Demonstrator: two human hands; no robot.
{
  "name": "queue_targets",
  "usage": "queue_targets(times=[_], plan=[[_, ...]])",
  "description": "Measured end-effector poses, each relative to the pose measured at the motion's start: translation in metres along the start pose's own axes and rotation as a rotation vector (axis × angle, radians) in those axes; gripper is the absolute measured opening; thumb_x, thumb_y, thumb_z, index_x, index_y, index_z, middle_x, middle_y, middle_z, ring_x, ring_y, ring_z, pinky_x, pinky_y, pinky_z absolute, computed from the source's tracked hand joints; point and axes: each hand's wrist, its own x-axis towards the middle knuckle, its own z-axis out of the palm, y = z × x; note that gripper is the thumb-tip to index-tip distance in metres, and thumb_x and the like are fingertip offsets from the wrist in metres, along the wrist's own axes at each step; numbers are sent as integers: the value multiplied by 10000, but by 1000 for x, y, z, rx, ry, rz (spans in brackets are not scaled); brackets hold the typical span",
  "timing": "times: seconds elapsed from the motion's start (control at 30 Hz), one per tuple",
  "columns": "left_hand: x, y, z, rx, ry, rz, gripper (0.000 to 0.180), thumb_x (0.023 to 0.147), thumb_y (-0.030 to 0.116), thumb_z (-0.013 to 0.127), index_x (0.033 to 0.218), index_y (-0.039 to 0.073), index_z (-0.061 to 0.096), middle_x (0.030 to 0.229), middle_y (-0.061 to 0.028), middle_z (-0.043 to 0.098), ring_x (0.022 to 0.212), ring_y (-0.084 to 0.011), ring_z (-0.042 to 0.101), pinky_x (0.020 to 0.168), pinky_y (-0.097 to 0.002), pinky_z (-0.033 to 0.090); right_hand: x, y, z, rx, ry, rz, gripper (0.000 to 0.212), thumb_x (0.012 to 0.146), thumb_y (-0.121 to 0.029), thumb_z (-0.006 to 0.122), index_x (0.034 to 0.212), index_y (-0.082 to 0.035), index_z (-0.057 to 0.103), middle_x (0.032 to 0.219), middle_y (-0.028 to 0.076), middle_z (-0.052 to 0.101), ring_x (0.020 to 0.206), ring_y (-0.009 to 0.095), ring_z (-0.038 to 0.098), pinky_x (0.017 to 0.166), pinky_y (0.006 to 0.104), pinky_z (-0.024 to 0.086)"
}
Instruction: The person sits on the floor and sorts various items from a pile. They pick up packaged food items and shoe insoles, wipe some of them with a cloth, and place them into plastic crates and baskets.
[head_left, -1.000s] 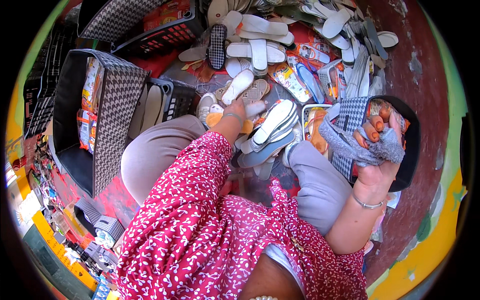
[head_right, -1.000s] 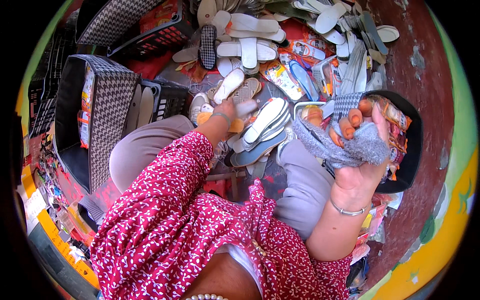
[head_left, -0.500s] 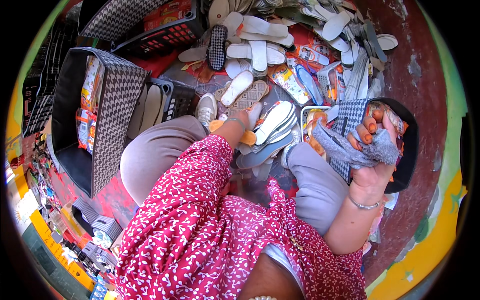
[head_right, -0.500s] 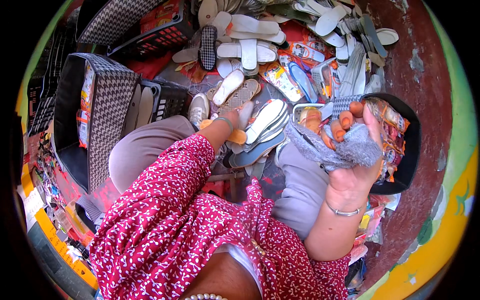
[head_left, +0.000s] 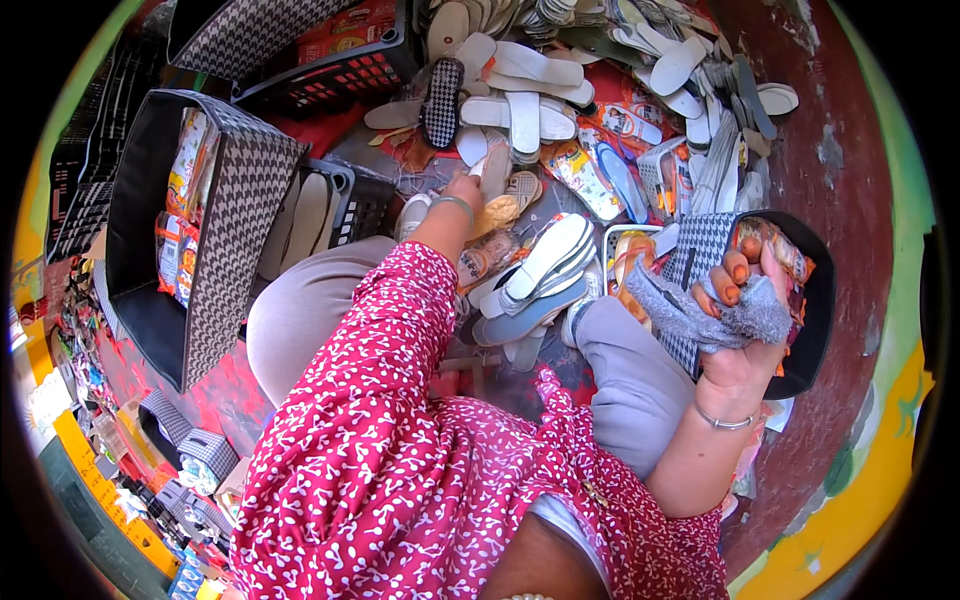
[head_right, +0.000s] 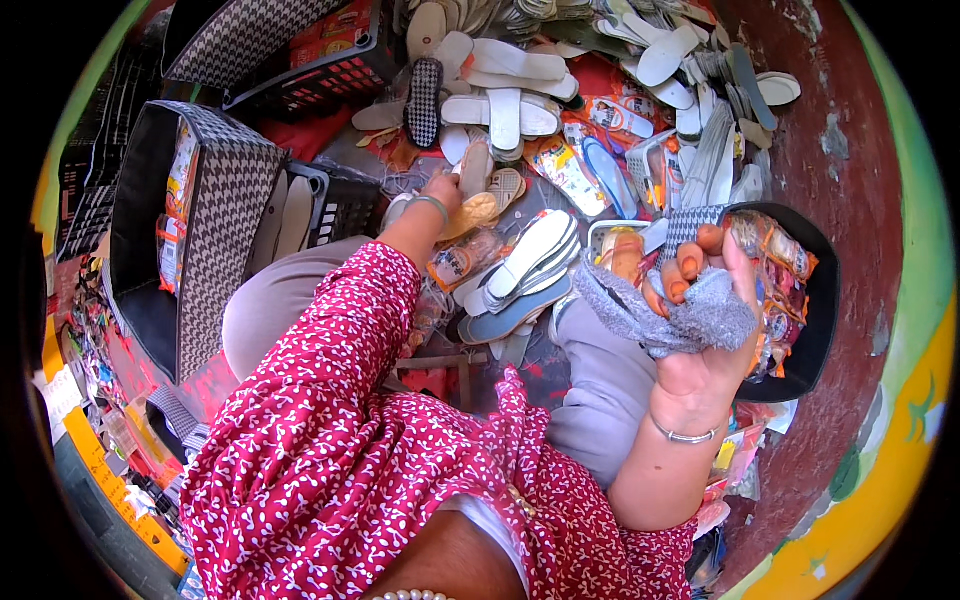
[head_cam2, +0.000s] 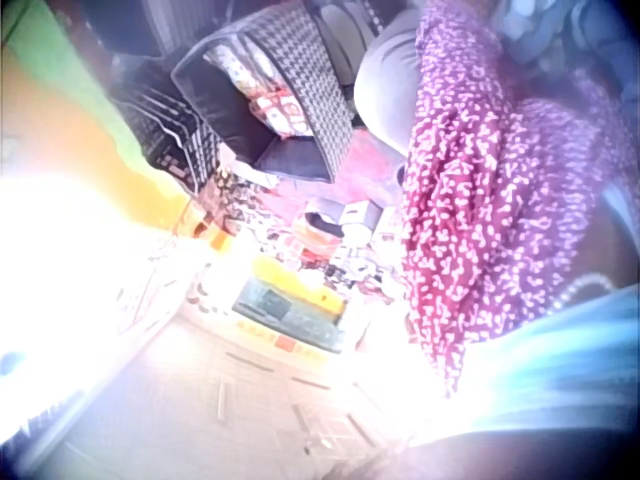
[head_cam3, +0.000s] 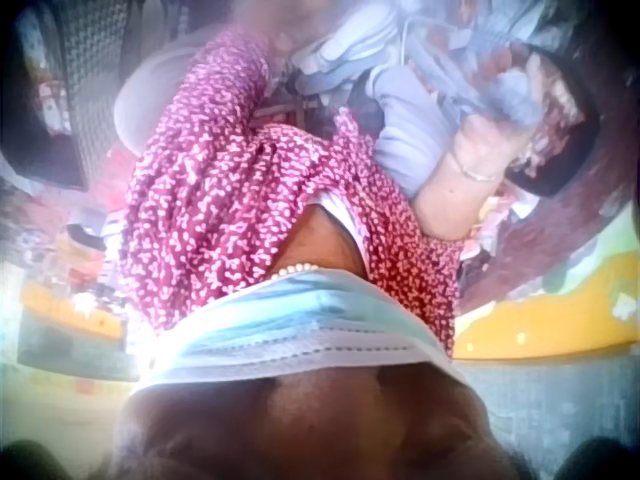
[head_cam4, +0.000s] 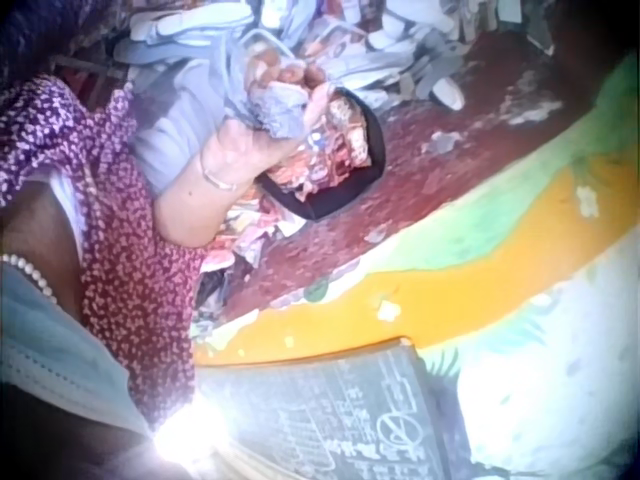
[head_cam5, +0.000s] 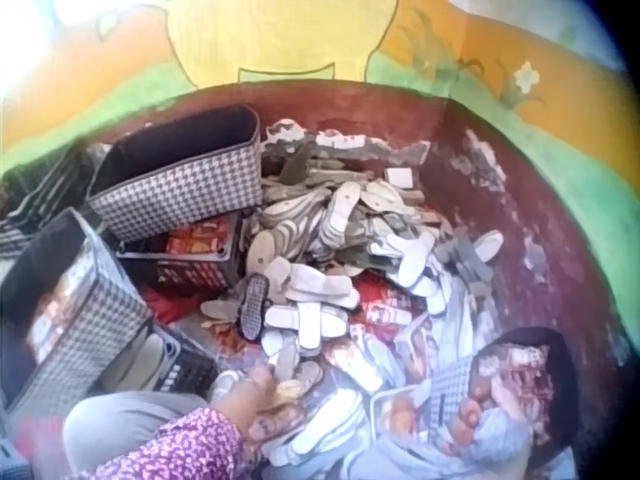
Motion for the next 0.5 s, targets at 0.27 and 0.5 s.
queue_targets(times=[0.27,0.5], plan=[[-9,16,-4,270,154,99,244,773,187,609,1005,145,670,1101,-108,576,1074,-285,517,903,-392,434,3,4,-2,-6,-11,26,213,960,-233,400,940,-53,512,689,36,487,546,127,461,480,279,375],[-50,61,-30,-31,806,627,122,736,131,607,842,96,659,928,-54,585,925,-258,548,776,-382,453,6,7,-5,-24,-16,-4,196,870,-200,545,937,-16,566,707,73,572,559,182,540,477,313,417]])
